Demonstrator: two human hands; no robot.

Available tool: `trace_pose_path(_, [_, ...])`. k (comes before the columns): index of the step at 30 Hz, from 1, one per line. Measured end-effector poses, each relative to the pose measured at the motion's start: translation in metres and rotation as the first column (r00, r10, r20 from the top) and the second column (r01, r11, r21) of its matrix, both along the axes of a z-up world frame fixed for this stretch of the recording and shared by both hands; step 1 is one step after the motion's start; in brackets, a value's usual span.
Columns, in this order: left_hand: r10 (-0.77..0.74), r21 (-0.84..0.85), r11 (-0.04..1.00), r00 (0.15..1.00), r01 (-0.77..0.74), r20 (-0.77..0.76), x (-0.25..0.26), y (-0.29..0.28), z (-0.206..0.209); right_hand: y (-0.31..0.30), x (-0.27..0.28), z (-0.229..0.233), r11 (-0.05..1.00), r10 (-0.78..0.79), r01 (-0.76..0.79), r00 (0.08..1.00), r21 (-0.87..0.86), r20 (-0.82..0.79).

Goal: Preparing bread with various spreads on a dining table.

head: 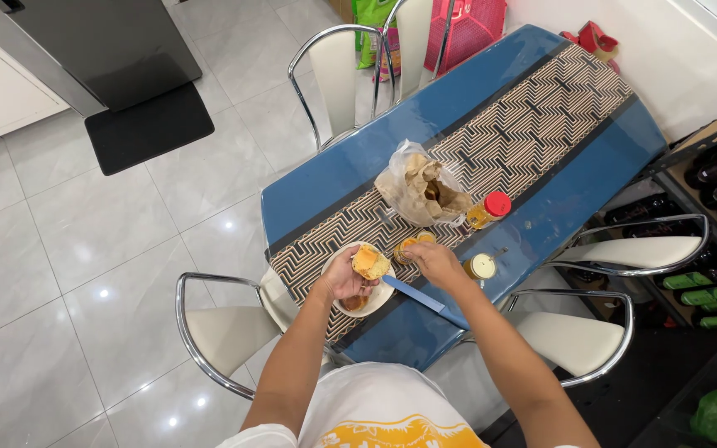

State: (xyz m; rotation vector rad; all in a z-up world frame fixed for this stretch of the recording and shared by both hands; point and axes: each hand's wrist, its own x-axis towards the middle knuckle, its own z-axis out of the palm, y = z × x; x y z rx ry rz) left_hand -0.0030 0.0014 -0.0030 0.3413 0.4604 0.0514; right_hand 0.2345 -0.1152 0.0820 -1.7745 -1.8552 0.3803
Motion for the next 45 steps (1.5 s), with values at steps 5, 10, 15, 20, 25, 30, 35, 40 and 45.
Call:
trace_pose_path(5, [0.036, 0.017, 0.999, 0.998, -0.035, -0.046, 0.0, 0.001, 0.0, -0.004, 0.005, -0.005, 0.997, 0.081, -0.082, 0.994, 0.004, 0.077])
trace_pose_path(10, [0.112, 0.019, 0.994, 0.992, -0.111, -0.06, 0.005, 0.005, -0.011, -0.012, -0.001, -0.006, 0.988, 0.103, -0.127, 0.965, 0.088, 0.24])
trace_pose_path(15, [0.244, 0.095, 0.969, 0.948, -0.229, -0.204, 0.02, 0.008, -0.026, -0.027, -0.018, -0.007, 0.987, 0.054, -0.1, 0.945, 0.126, 0.321])
trace_pose_path(20, [0.301, 0.151, 0.952, 0.902, -0.265, -0.311, 0.025, 0.009, -0.012, -0.034, -0.022, -0.019, 0.994, 0.033, -0.068, 0.941, 0.09, 0.336])
trace_pose_path(25, [0.32, 0.164, 0.946, 0.891, -0.281, -0.323, 0.02, 0.016, -0.02, -0.034, -0.015, -0.008, 0.998, 0.057, -0.059, 0.985, 0.006, 0.164])
trace_pose_path(30, [0.253, 0.142, 0.965, 0.931, -0.222, -0.264, 0.01, 0.017, 0.0, -0.025, 0.003, -0.019, 0.98, -0.199, 0.2, 0.952, -0.019, -0.233])
trace_pose_path(35, [0.153, 0.108, 0.985, 0.968, -0.134, -0.2, 0.009, 0.008, 0.018, -0.024, -0.003, -0.029, 0.967, -0.253, 0.228, 0.876, -0.11, -0.41])
trace_pose_path(40, [0.082, 0.057, 0.996, 0.987, -0.075, -0.139, 0.01, 0.003, 0.025, -0.024, -0.008, -0.035, 0.981, -0.194, 0.18, 0.866, -0.075, -0.461])
trace_pose_path(45, [0.074, 0.018, 0.997, 0.992, -0.072, -0.106, 0.01, 0.003, 0.021, -0.026, -0.006, -0.038, 0.985, -0.159, 0.174, 0.911, 0.006, -0.381])
